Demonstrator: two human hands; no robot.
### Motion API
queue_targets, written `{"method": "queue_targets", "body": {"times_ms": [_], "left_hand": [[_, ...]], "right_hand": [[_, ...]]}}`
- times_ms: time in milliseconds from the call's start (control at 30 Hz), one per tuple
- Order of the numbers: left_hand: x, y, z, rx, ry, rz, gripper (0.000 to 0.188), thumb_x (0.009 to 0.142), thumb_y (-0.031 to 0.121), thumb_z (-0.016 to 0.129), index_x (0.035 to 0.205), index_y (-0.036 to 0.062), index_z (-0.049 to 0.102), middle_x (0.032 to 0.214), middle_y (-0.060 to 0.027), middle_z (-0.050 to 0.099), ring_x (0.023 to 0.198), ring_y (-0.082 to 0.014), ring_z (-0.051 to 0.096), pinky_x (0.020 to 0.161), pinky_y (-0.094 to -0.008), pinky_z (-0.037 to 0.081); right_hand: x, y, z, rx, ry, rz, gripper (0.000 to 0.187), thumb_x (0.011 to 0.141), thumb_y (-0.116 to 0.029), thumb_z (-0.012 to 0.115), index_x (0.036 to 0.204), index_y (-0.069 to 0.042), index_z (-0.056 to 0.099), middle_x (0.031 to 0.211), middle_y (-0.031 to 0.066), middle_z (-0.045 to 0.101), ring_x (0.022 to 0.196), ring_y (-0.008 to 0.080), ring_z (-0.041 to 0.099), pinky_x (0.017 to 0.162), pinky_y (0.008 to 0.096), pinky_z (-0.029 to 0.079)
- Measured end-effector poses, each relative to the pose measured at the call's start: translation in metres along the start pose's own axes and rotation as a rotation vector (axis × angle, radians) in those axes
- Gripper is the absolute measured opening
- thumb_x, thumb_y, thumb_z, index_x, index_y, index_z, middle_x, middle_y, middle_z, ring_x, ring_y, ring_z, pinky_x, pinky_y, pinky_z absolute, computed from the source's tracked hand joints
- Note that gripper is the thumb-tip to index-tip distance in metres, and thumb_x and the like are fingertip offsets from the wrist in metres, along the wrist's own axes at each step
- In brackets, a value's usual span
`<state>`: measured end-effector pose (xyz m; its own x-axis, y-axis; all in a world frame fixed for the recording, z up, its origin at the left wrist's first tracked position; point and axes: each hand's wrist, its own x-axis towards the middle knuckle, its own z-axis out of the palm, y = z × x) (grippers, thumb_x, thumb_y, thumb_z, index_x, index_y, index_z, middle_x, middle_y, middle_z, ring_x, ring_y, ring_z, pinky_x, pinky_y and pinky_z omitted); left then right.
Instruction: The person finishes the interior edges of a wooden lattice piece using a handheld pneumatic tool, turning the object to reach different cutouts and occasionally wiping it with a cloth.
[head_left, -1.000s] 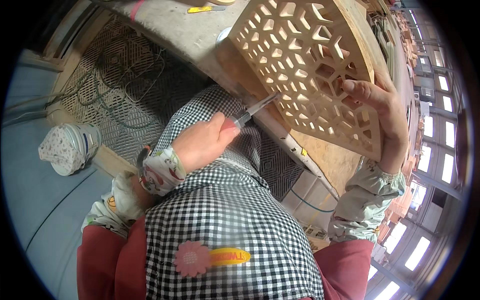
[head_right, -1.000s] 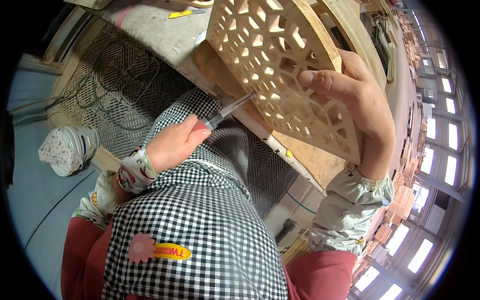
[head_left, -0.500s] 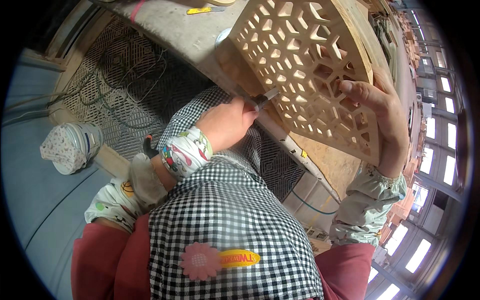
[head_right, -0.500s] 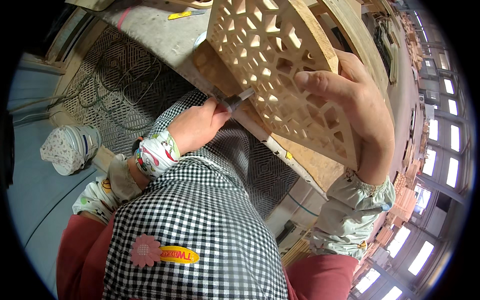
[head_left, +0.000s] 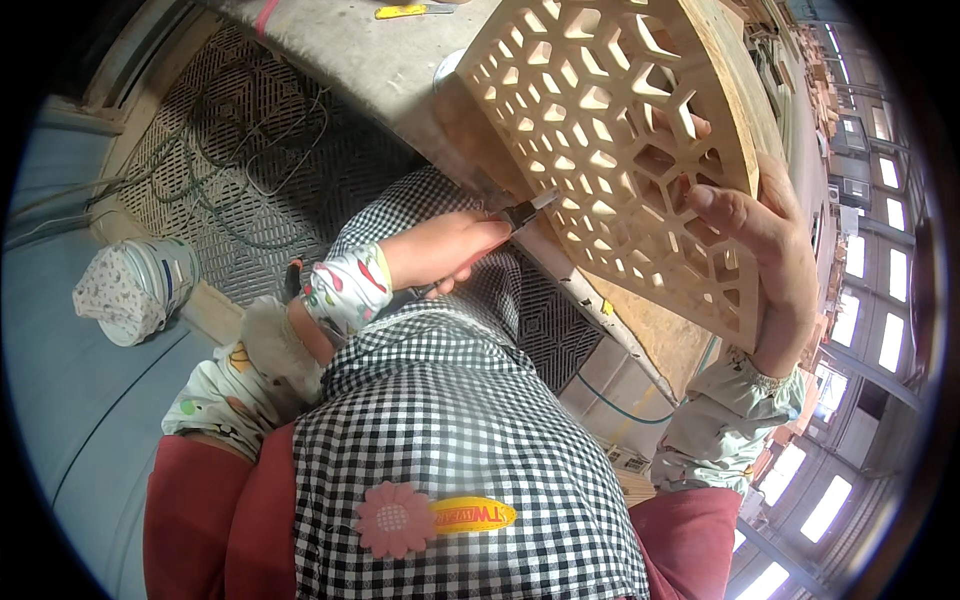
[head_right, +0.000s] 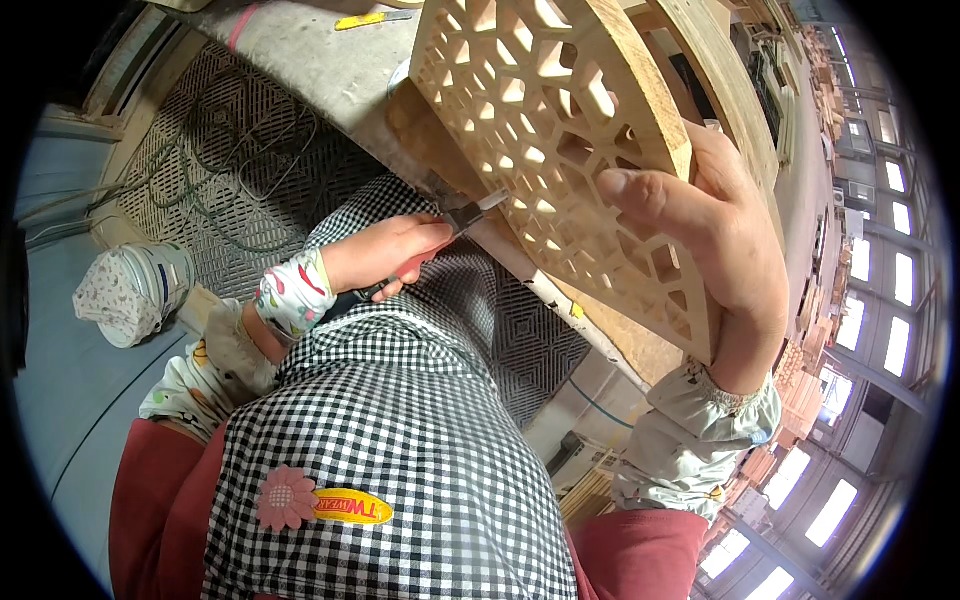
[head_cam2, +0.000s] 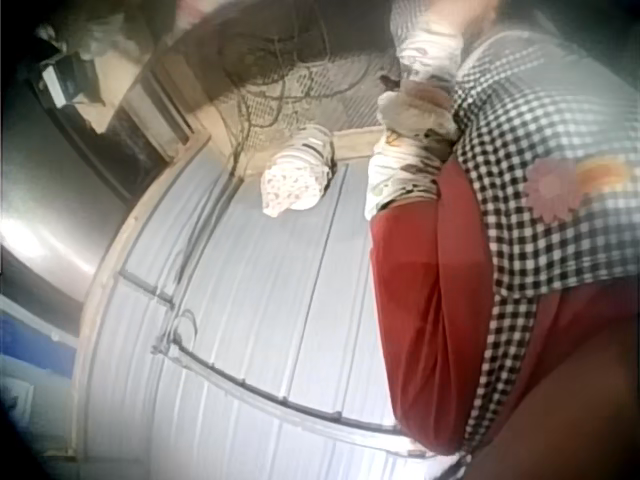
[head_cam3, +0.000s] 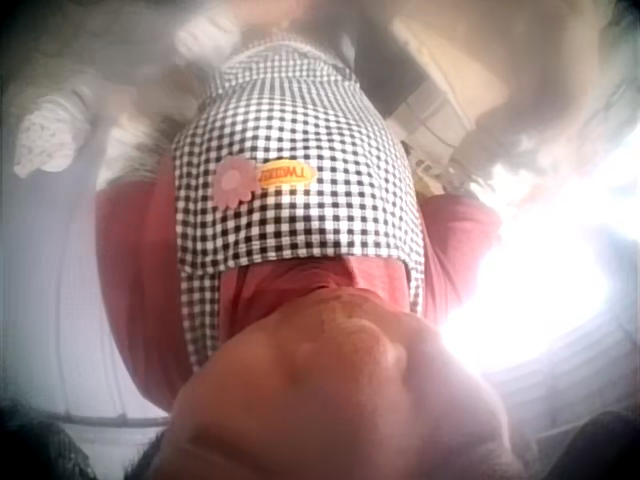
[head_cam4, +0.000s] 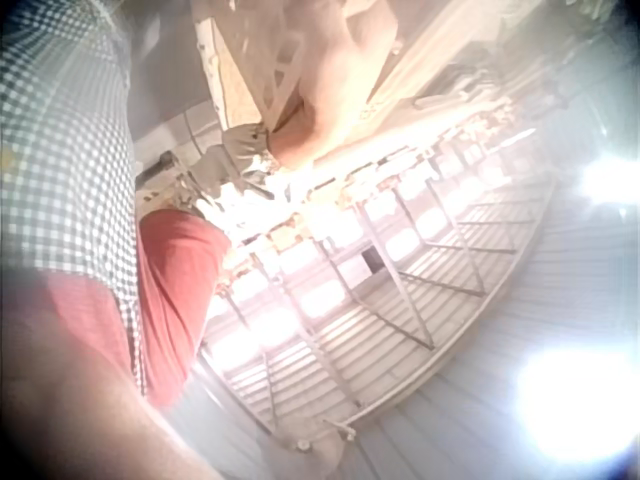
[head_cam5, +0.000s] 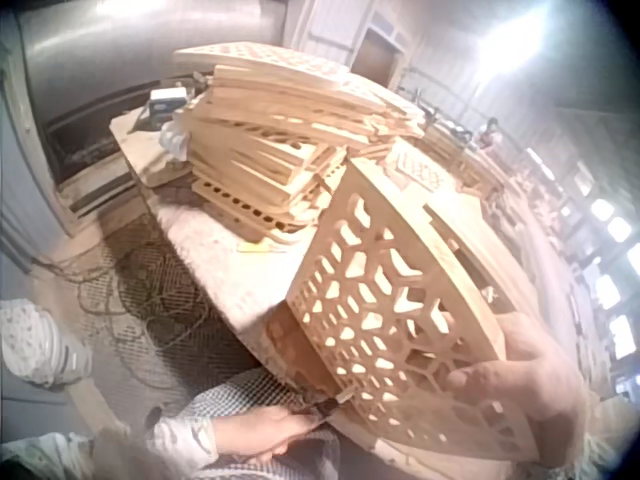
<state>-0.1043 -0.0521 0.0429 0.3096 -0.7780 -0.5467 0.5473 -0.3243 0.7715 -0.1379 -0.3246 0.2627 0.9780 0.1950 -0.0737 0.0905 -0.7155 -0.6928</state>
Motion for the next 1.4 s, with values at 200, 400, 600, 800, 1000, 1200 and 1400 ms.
{"method": "queue_targets", "body": {"times_ms": [200, 400, 600, 800, 1000, 1200, 1400], "left_hand": [[-0.019, -0.017, -0.012, -0.138, -0.107, -0.034, 0.04, 0.117, 0.043, 0.04, 0.106, 0.0054, 0.051, 0.066, -0.0005, 0.055, 0.042, -0.008, 0.048, 0.037, -0.0247, 0.04], [-0.069, -0.032, 0.0, -0.063, 0.018, 0.021, 0.036, 0.114, 0.042, 0.044, 0.106, 0.0074, 0.053, 0.069, 0.0023, 0.05, 0.048, -0.0058, 0.045, 0.042, -0.0237, 0.042], [-0.047, -0.019, 0.018, 0.432, 0.46, 0.323, 0.039, 0.111, 0.04, 0.052, 0.11, 0.0009, 0.055, 0.081, -0.0146, 0.069, 0.064, -0.0304, 0.066, 0.063, -0.0429, 0.056], [-0.027, 0.013, 0.029, 0.541, 0.542, 0.248, 0.045, 0.109, 0.042, 0.054, 0.117, -0.0018, 0.061, 0.095, -0.0224, 0.073, 0.092, -0.047, 0.07, 0.085, -0.0489, 0.057], [0.003, -0.011, 0.01, 0.608, 0.471, 0.476, 0.049, 0.11, 0.043, 0.052, 0.126, -0.0028, 0.06, 0.083, -0.0147, 0.069, 0.079, -0.0414, 0.07, 0.077, -0.0444, 0.058], [-0.008, 0.028, 0.006, 0.161, 0.077, 0.081, 0.045, 0.114, 0.043, 0.044, 0.123, 0.0009, 0.055, 0.071, -0.0033, 0.057, 0.045, -0.0121, 0.05, 0.041, -0.0287, 0.042], [-0.021, 0.014, -0.012, -0.018, -0.031, 0.011, 0.039, 0.115, 0.042, 0.043, 0.106, 0.0053, 0.052, 0.067, -0.0013, 0.055, 0.043, -0.0089, 0.048, 0.038, -0.0268, 0.039]], "right_hand": [[0.002, -0.033, 0.008, 0.249, 0.105, 0.389, 0.051, 0.094, -0.034, 0.082, 0.124, 0.007, 0.07, 0.11, 0.011, 0.065, 0.082, 0.0126, 0.065, 0.073, 0.0292, 0.052], [0.002, -0.031, 0.01, 0.152, 0.144, 0.385, 0.045, 0.09, -0.024, 0.081, 0.123, 0.005, 0.071, 0.102, 0.0075, 0.069, 0.085, 0.0127, 0.066, 0.075, 0.0298, 0.053], [0.011, -0.037, 0.001, 0.18, -0.044, 0.327, 0.036, 0.093, -0.017, 0.076, 0.122, 0.005, 0.073, 0.111, 0.0101, 0.068, 0.088, 0.0135, 0.068, 0.075, 0.0303, 0.054], [0.01, -0.027, 0.005, -0.068, -0.056, -0.058, 0.028, 0.094, -0.018, 0.074, 0.113, 0.003, 0.076, 0.105, 0.0124, 0.07, 0.082, 0.0137, 0.068, 0.062, 0.0283, 0.052], [0.015, -0.052, 0.004, 0.135, -0.058, 0.458, 0.053, 0.085, -0.019, 0.081, 0.129, 0.005, 0.066, 0.102, 0.0082, 0.069, 0.085, 0.0137, 0.062, 0.076, 0.0278, 0.05], [0.014, -0.055, 0.001, 0.157, -0.088, 0.524, 0.059, 0.084, -0.018, 0.08, 0.135, 0.007, 0.062, 0.104, 0.0067, 0.068, 0.087, 0.013, 0.06, 0.079, 0.0268, 0.049], [0.018, -0.046, 0.007, 0.195, -0.078, 0.501, 0.062, 0.082, -0.02, 0.08, 0.135, 0.006, 0.063, 0.102, 0.0064, 0.068, 0.083, 0.0123, 0.059, 0.076, 0.0266, 0.047]]}}
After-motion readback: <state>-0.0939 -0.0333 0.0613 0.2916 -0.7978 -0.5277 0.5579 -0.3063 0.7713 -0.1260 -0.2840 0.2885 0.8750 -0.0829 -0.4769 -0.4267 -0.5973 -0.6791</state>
